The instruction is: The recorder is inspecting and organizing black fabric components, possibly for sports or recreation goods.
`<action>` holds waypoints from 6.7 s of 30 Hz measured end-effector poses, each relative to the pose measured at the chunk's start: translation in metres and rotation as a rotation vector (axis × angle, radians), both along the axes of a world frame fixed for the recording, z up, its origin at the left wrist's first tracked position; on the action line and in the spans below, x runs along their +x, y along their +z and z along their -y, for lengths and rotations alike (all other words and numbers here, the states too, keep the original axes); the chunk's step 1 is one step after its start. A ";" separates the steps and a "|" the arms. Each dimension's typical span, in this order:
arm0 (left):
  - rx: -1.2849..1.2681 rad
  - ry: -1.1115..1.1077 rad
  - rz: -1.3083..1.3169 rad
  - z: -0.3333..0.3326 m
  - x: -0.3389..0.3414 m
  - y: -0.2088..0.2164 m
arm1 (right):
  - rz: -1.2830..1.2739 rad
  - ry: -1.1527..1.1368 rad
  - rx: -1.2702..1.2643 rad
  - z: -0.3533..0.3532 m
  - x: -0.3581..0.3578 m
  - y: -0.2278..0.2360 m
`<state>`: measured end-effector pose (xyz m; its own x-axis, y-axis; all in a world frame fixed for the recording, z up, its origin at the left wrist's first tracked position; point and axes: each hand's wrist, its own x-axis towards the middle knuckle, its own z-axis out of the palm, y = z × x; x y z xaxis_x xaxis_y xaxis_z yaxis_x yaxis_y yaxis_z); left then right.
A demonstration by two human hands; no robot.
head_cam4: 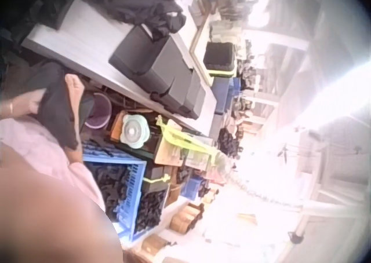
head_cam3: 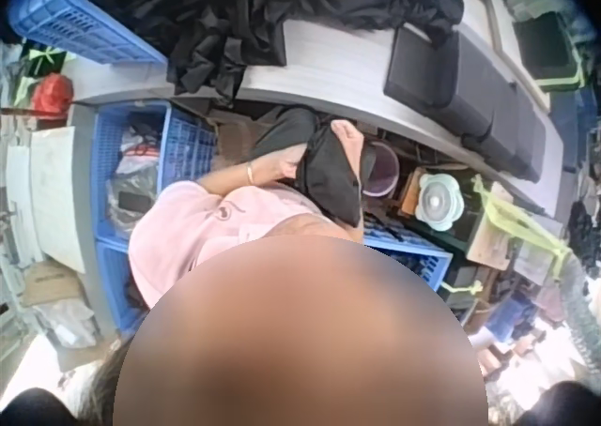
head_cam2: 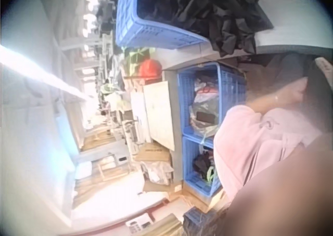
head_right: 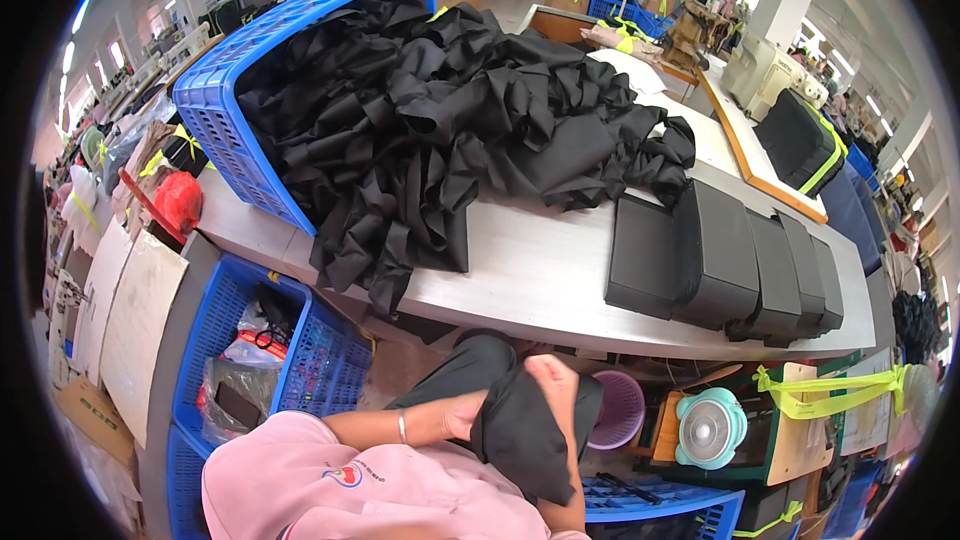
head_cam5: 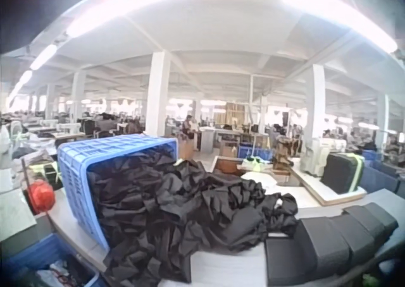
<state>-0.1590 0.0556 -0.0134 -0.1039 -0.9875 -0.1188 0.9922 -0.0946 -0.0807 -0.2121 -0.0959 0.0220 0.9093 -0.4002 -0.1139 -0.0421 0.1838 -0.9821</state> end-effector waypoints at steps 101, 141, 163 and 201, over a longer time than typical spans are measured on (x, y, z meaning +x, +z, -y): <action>0.131 -0.713 1.696 -0.017 -0.051 -0.103 | 0.178 -0.388 -0.915 0.076 -0.107 -0.065; 0.112 0.426 1.323 -0.030 0.029 0.018 | 0.107 -0.350 -0.471 0.021 -0.036 0.057; 0.323 0.528 0.594 -0.071 0.099 0.002 | 0.213 -0.007 0.348 0.014 0.012 0.047; -0.021 0.397 0.575 0.052 0.161 -0.010 | 0.222 0.025 0.644 0.066 0.073 -0.038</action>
